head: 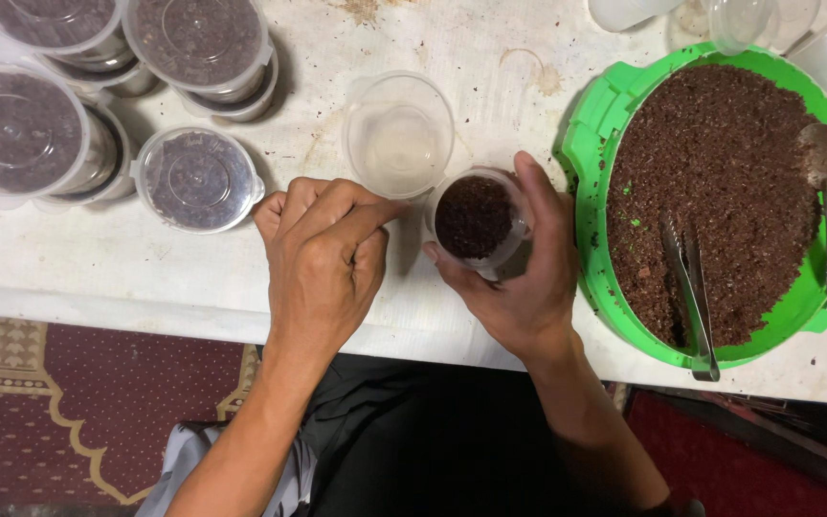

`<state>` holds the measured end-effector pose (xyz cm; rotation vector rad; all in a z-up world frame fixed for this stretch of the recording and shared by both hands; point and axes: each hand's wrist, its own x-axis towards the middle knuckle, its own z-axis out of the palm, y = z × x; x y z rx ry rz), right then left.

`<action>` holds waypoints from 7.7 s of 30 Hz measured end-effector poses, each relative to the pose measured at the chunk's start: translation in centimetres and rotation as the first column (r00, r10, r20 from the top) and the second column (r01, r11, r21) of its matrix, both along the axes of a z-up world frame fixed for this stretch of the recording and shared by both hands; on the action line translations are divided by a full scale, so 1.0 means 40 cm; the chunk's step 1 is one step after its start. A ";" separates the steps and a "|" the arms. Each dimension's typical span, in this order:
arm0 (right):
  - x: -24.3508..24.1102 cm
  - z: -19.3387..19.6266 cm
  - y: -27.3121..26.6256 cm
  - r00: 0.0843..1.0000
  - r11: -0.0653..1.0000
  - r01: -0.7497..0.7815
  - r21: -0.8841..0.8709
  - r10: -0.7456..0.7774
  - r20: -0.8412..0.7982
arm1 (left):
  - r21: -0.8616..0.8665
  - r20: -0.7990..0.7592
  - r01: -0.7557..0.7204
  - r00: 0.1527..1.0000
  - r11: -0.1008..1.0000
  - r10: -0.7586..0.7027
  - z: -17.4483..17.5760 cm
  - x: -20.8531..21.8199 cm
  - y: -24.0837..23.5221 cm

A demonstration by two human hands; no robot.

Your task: The person scoops a dark brown granular material from a green tray into small clear plastic cups using metal tongs. The person fills each cup and places it on the table, repeating the process for several cups.

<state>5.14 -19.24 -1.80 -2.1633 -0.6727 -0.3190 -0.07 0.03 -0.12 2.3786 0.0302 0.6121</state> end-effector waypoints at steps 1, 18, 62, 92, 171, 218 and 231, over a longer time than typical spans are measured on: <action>0.004 0.004 0.004 1.000 1.000 -0.001 0.000 0.001 -0.003 | 0.000 -0.003 -0.001 1.000 1.000 0.001 0.000 -0.002 0.000; 0.018 0.031 0.021 0.986 0.997 -0.039 -0.064 0.027 -0.167 | 0.006 -0.009 -0.007 1.000 1.000 0.007 0.002 0.000 -0.001; -0.051 0.133 -0.049 0.971 0.997 -0.031 0.073 0.047 -0.235 | -0.244 -0.088 0.364 0.915 0.899 -0.395 0.064 0.004 -0.112; -0.064 0.198 -0.470 0.626 0.670 0.701 -0.245 -0.743 -0.238 | -0.218 0.094 0.670 0.738 0.710 -0.668 0.089 0.352 -0.345; -0.014 0.119 -0.452 0.908 0.782 0.281 0.557 -0.404 0.109 | -0.293 -0.015 0.741 0.628 0.604 -0.778 0.095 0.309 -0.303; -0.024 0.081 -0.403 0.861 0.734 0.308 0.606 -0.485 0.149 | -0.269 0.007 0.726 0.658 0.632 -0.753 0.092 0.303 -0.308; -0.016 0.100 -0.389 0.895 0.728 0.220 0.649 -0.415 0.163 | -0.273 -0.017 0.726 0.652 0.631 -0.758 0.094 0.304 -0.310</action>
